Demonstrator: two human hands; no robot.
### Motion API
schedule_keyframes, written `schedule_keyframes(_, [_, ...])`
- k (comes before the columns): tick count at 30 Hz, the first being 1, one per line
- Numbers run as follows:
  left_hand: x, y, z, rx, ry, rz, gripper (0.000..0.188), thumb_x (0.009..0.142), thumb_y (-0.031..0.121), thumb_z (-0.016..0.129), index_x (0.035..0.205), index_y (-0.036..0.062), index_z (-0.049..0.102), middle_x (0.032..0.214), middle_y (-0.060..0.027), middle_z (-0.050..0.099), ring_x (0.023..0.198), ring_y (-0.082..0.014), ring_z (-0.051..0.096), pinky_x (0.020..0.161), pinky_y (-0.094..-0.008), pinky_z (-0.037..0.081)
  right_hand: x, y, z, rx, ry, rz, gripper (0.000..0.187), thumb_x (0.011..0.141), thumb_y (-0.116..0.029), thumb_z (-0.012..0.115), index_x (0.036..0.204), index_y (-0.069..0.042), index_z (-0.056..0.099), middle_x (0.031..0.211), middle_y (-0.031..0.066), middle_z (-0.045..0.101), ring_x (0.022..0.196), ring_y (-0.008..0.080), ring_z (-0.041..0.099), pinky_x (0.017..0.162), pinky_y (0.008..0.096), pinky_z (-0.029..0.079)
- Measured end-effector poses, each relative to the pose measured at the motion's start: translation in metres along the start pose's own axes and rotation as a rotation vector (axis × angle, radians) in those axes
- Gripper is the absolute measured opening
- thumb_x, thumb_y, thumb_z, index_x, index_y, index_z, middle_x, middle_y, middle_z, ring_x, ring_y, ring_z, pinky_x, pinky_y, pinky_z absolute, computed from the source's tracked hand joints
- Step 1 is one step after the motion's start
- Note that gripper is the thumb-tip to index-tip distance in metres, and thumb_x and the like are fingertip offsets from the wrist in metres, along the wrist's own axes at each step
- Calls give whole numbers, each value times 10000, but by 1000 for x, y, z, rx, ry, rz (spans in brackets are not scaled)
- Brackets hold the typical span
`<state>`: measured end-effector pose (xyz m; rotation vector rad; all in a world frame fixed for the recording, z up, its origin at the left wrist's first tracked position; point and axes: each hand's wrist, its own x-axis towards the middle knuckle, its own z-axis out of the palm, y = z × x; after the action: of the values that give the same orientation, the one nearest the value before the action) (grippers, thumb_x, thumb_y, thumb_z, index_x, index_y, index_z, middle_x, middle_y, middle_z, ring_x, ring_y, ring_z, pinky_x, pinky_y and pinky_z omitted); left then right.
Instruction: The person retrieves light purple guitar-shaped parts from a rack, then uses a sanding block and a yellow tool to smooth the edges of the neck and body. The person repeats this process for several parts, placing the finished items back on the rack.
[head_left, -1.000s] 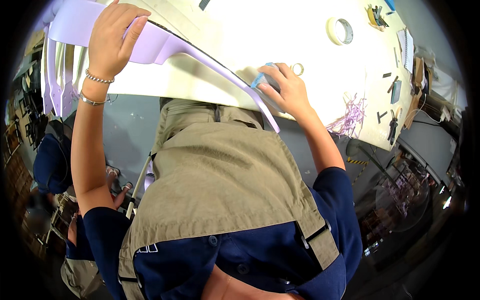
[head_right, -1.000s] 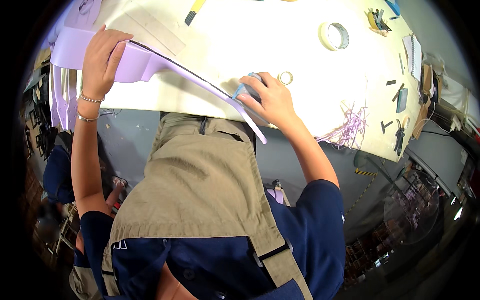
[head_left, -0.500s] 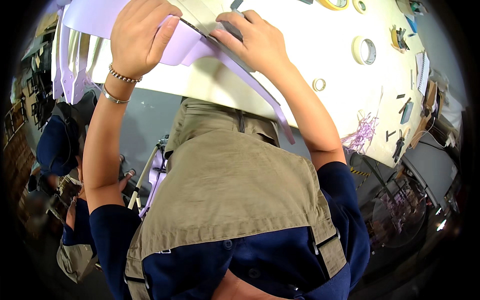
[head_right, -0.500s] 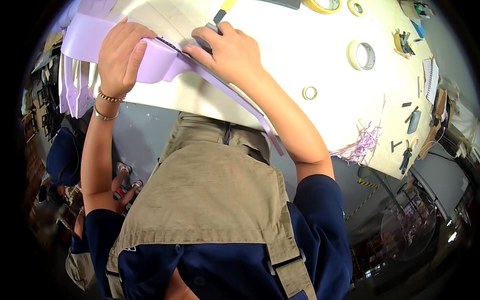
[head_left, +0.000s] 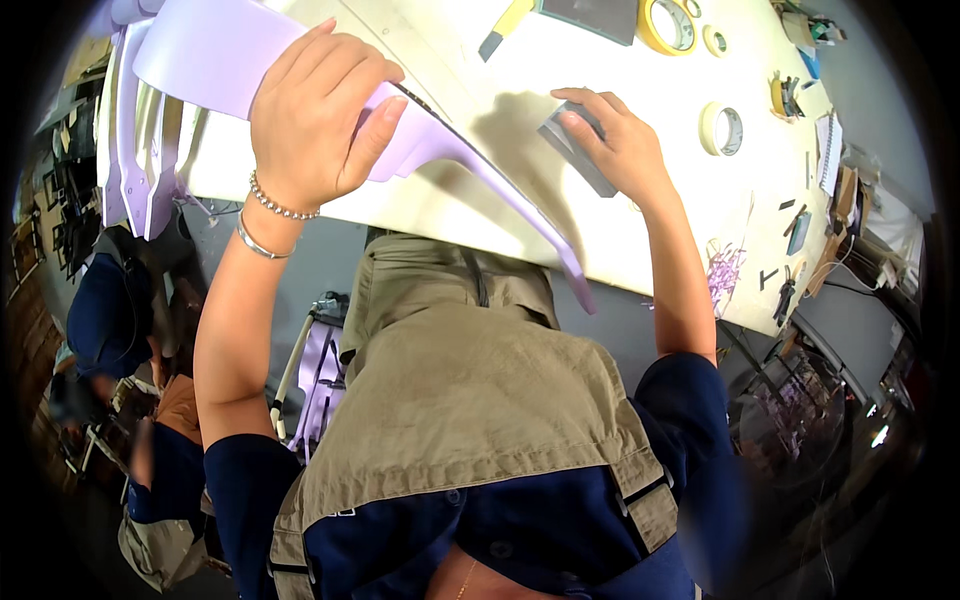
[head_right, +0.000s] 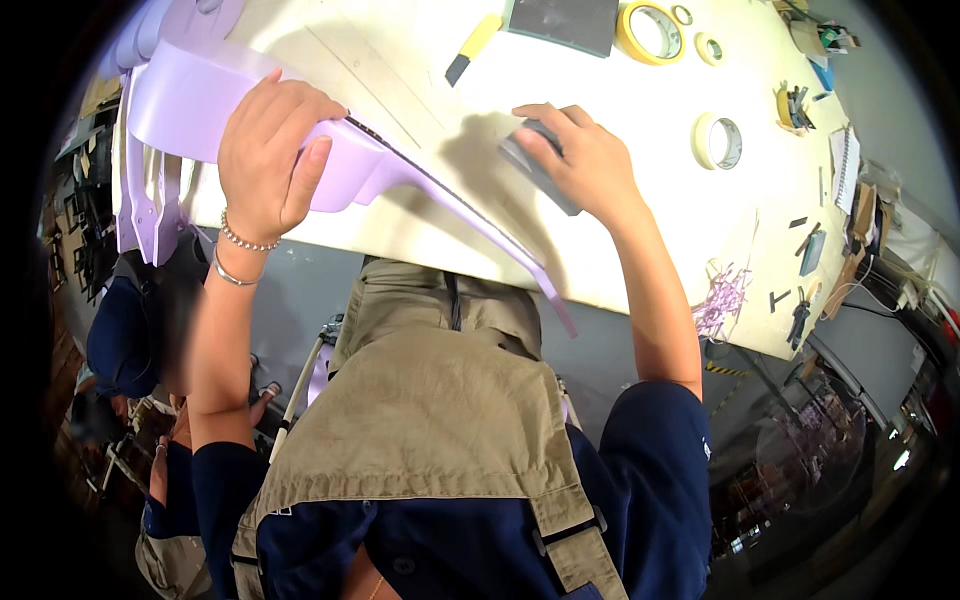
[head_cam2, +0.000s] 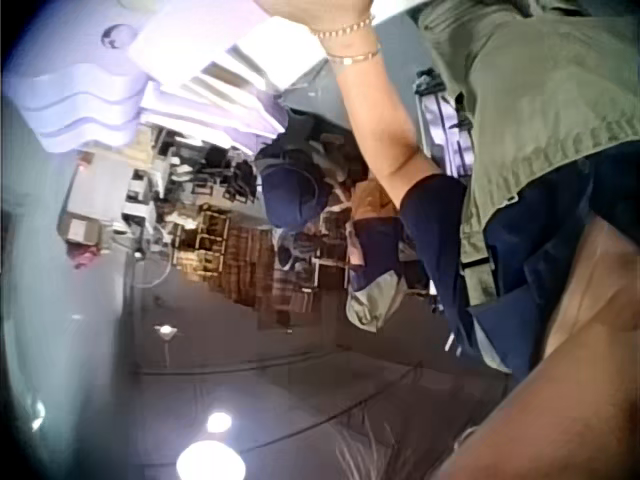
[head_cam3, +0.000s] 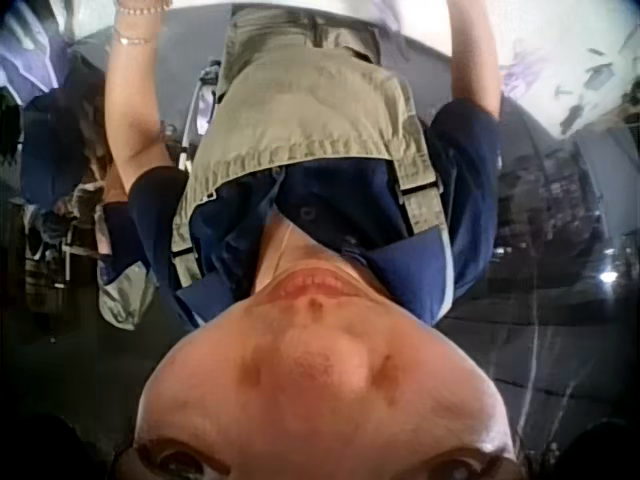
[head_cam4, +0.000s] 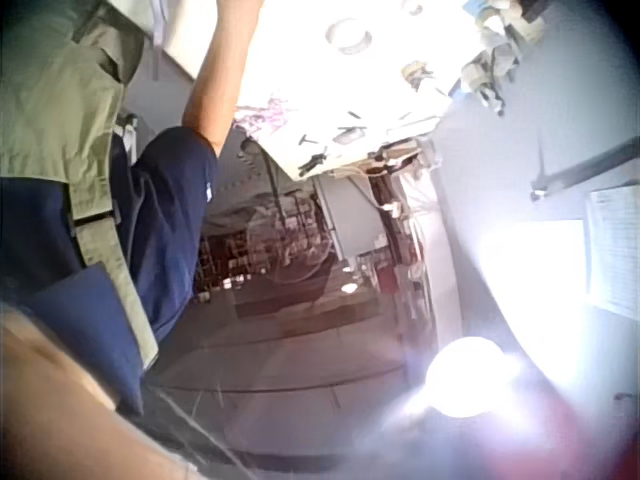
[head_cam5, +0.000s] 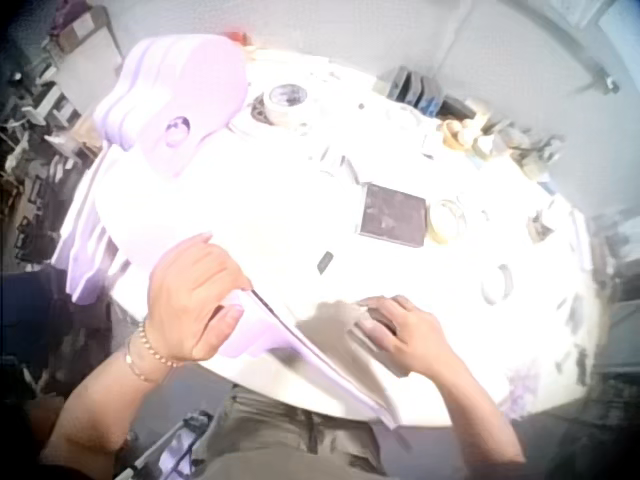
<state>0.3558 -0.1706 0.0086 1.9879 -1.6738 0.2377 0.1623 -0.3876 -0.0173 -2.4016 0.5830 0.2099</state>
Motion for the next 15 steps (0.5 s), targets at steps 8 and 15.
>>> schedule_keyframes(8, [-49,51,6,-40,165,-83,125,679,110,584,800,104,615,770,-65,559,712,-247,527,634,-376,418,119,23,12,-538,263,-716,321,737,-75,640,1053,-127,629,1006,81,590,919,231,557,729,327,473])
schedule_keyframes(15, [-90,145,94,-1049,33,-1078,179,866,141,550,969,-3,523,788,-82,534,664,-169,541,603,-258,436,142,-20,35,193,-4,-206,278,825,-182,568,994,-6,436,872,254,585,807,418,573,674,476,435])
